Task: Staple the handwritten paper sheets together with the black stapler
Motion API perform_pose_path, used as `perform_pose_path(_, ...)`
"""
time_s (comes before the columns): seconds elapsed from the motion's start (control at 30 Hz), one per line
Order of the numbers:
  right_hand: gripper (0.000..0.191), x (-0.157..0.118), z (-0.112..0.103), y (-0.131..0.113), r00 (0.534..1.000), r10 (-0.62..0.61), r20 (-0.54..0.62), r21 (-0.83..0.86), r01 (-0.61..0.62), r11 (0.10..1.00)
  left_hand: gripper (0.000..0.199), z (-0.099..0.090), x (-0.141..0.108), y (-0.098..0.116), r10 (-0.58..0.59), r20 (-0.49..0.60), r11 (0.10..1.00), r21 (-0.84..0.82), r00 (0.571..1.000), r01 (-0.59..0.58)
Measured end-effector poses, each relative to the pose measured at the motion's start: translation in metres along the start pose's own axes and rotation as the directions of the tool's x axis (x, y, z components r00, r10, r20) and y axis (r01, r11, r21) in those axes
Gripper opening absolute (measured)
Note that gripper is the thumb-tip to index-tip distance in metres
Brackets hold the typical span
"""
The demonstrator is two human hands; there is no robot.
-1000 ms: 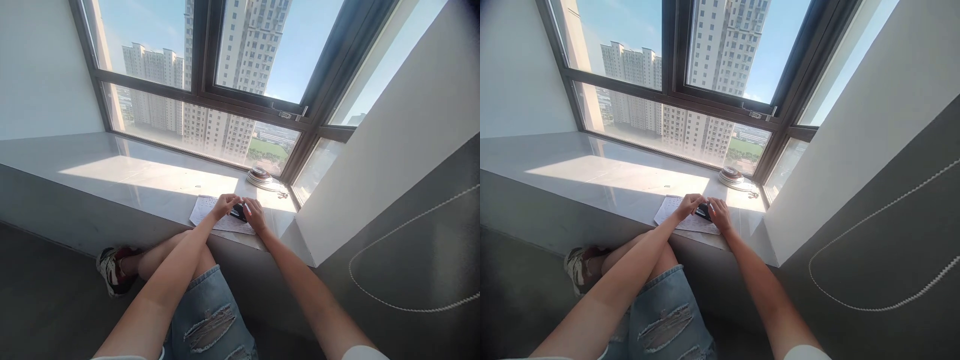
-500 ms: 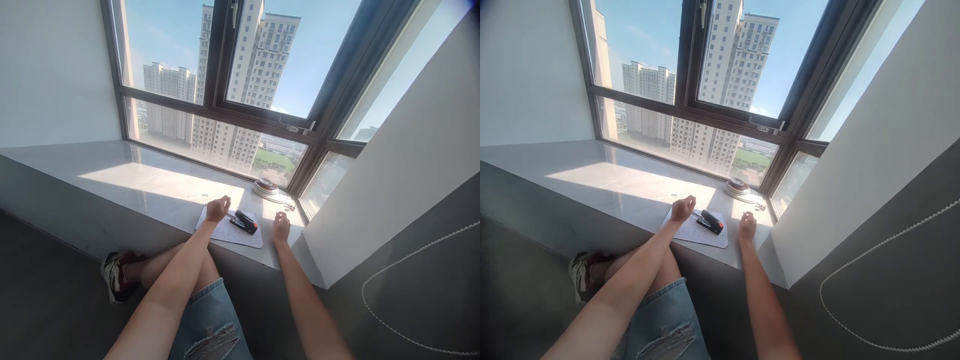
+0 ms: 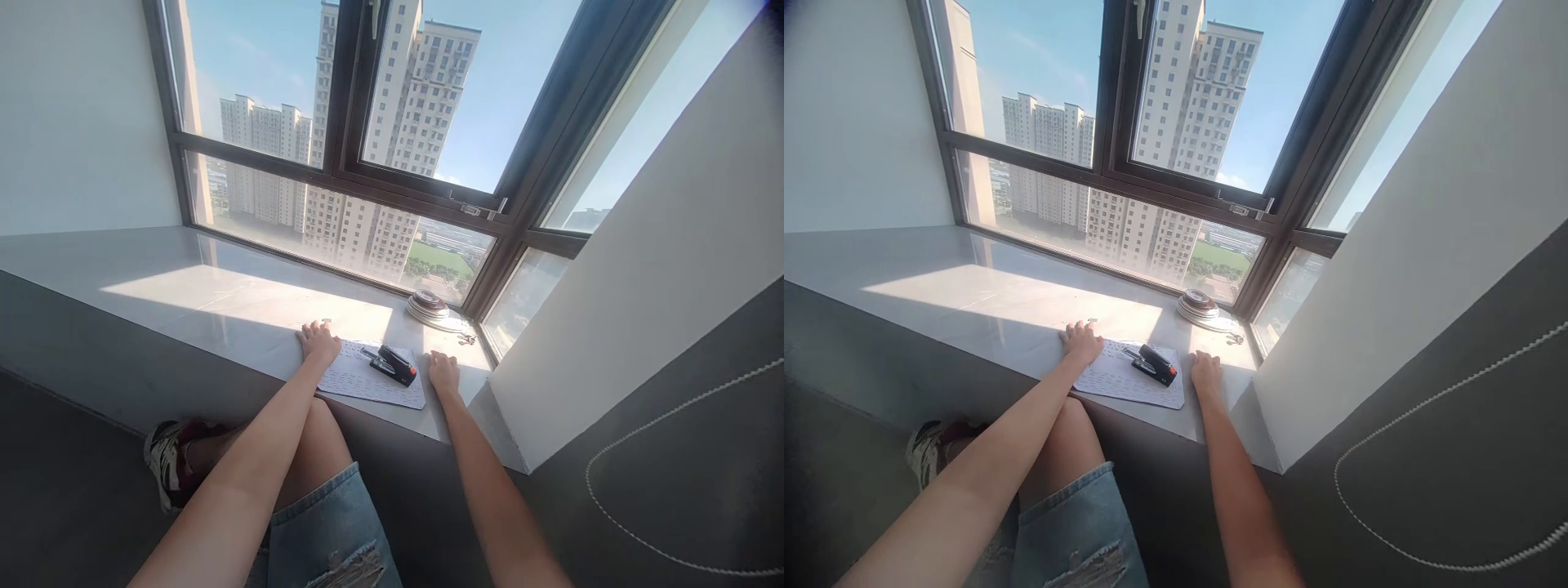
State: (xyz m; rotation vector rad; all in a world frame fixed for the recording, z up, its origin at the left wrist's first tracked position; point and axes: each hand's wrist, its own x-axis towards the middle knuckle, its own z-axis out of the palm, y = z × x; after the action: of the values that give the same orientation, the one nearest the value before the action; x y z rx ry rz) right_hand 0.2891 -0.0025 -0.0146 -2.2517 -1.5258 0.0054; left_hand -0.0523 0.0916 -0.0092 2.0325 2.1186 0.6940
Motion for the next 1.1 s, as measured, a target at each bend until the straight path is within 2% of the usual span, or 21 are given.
perform_pose_path(0.13, 0.045, -0.001, 0.001, -0.002, 1.0, 0.012, -0.007, -0.019, -0.012, 1.0, 0.062, 0.003, 0.004, -0.004, 0.011, 0.08, 0.999, 0.04, 0.997, -0.014)
perform_pose_path(0.37, 0.037, -0.007, -0.003, -0.004, 1.0, 0.005, -0.022, -0.02, -0.006, 1.0, 0.048, 0.0, -0.002, -0.007, 0.1, 0.023, 0.994, 0.044, 0.995, -0.1)
perform_pose_path(0.6, 0.039, -0.006, -0.003, -0.004, 0.999, -0.015, -0.049, 0.013, 0.016, 1.0, 0.047, -0.001, 0.004, -0.006, 0.03, -0.046, 0.998, 0.047, 0.998, -0.028)
perform_pose_path(0.7, 0.041, -0.004, -0.001, -0.004, 0.998, -0.03, -0.048, 0.03, 0.031, 0.999, 0.051, -0.001, 0.01, -0.005, 0.021, -0.059, 0.998, 0.057, 0.998, -0.018)
perform_pose_path(0.87, 0.042, 0.0, 0.002, 0.0, 0.998, -0.049, -0.032, 0.067, 0.051, 0.996, 0.053, -0.002, 0.03, -0.009, 0.062, -0.017, 0.995, 0.081, 0.998, -0.06)
perform_pose_path(1.1, 0.039, 0.006, 0.006, 0.002, 0.999, -0.015, -0.036, 0.114, 0.019, 0.993, 0.032, -0.009, 0.053, -0.015, 0.13, -0.001, 0.988, 0.085, 0.992, -0.129)
